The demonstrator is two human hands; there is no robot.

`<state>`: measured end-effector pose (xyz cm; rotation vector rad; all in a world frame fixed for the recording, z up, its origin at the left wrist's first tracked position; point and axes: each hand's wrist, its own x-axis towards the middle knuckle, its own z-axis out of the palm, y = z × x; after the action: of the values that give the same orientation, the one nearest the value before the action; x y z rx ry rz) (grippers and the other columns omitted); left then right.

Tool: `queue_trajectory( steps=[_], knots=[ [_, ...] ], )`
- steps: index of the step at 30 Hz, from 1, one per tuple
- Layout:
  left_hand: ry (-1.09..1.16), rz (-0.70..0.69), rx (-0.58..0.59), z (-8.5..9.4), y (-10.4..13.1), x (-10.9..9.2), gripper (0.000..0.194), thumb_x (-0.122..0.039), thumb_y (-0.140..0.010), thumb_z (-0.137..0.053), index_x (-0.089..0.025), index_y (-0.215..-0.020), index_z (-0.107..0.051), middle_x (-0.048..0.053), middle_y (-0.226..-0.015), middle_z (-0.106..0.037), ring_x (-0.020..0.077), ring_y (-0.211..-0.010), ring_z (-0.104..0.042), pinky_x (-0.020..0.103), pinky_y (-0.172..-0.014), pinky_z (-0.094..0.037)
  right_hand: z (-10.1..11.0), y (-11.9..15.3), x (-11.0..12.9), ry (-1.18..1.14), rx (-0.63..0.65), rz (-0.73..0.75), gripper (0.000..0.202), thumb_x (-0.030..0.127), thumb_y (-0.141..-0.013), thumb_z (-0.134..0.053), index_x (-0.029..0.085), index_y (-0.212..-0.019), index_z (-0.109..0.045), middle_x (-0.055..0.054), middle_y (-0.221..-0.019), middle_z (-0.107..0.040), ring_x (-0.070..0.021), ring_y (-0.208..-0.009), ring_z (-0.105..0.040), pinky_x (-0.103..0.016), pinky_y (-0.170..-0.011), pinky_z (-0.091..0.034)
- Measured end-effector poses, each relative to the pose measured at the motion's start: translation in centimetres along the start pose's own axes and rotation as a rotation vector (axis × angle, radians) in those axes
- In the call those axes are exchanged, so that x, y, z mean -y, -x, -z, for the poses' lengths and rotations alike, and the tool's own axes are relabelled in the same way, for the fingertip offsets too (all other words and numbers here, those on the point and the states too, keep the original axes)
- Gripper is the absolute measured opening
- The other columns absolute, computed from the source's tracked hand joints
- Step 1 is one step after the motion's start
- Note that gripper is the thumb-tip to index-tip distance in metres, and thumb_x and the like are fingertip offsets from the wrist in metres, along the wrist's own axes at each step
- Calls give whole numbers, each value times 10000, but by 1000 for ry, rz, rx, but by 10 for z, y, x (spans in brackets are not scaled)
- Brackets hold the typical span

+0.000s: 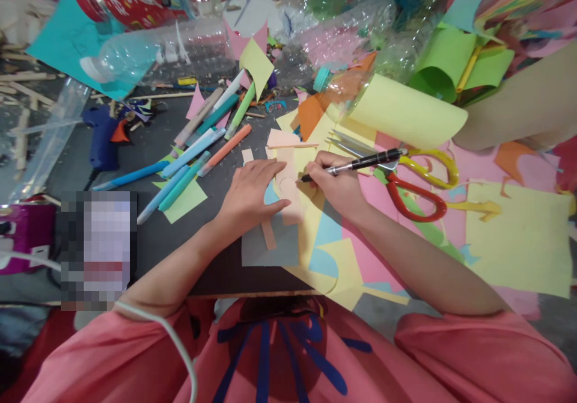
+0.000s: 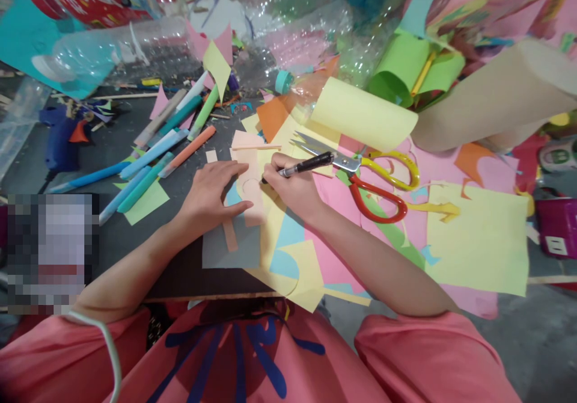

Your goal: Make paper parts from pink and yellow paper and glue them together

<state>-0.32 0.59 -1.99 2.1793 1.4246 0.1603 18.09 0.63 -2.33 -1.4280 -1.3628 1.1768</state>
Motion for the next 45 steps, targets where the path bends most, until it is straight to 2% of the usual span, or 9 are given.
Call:
queue_trajectory(
  steps=[3, 9, 14, 19, 22, 28, 33, 40, 45],
  knots=[
    [-1, -5, -7, 0, 0, 0, 597, -378, -805, -682, -238, -1369, -542, 99, -1407, -583, 337, -1315, -475, 461, -1055, -388, 0, 0, 1, 7, 12, 0, 343, 276, -790, -553, 235, -522, -341, 51, -491, -392, -103, -505, -360, -278, -514, -324],
    [-23, 24, 42, 2, -1, -2, 619, -371, -815, -678, -180, -1386, -533, 135, -1430, -555, 342, -1340, -451, 450, -1074, -367, 1, -1, 0, -23, 44, -2, 372, 266, -776, -558, 240, -503, -306, 59, -471, -342, -96, -475, -322, -275, -492, -318],
    [-14, 12, 18, 1, 0, -2, 602, -367, -819, -681, -215, -1382, -534, 105, -1425, -567, 329, -1333, -461, 444, -1073, -375, 1, -1, 0, -33, 20, 13, 331, 278, -776, -532, 238, -503, -351, 53, -473, -397, -94, -472, -363, -281, -503, -324],
    [-8, 4, 12, 1, 0, -1, 604, -373, -818, -683, -214, -1382, -534, 110, -1430, -568, 334, -1335, -466, 451, -1072, -381, 0, 0, -1, -51, 45, -3, 380, 309, -774, -573, 239, -503, -316, 60, -480, -347, -95, -478, -366, -271, -499, -360],
    [-2, -1, 11, 1, 0, -1, 605, -387, -821, -675, -212, -1383, -533, 113, -1430, -568, 335, -1331, -468, 453, -1069, -380, 1, 1, -1, -109, 115, 12, 380, 360, -794, -581, 236, -504, -369, 49, -492, -414, -105, -489, -432, -273, -512, -411],
    [6, -22, -11, -1, 1, 2, 597, -394, -815, -659, -231, -1376, -539, 106, -1408, -582, 342, -1311, -474, 462, -1055, -383, 2, 2, -2, 30, 280, 46, 285, 356, -811, -617, 206, -592, -515, 7, -601, -591, -121, -588, -535, -264, -564, -435],
    [5, -21, -15, -2, 1, 2, 601, -380, -809, -656, -230, -1379, -539, 107, -1410, -583, 338, -1309, -477, 450, -1043, -393, 0, 2, -3, 14, 307, 62, 263, 317, -804, -602, 200, -586, -513, 5, -631, -625, -115, -596, -551, -259, -571, -447],
    [-13, -14, 14, 1, 0, 0, 622, -403, -818, -659, -201, -1391, -529, 118, -1425, -573, 335, -1324, -470, 446, -1058, -384, 0, 1, -4, -64, 269, 16, 295, 308, -784, -602, 211, -535, -478, 19, -549, -580, -124, -562, -554, -271, -563, -461],
    [-15, -25, -7, -1, 0, 2, 603, -405, -818, -646, -221, -1381, -533, 106, -1411, -580, 333, -1312, -472, 440, -1046, -389, -1, 1, -3, -6, 282, 29, 274, 315, -778, -622, 201, -554, -514, 19, -575, -591, -108, -549, -528, -256, -543, -431]
  ],
)
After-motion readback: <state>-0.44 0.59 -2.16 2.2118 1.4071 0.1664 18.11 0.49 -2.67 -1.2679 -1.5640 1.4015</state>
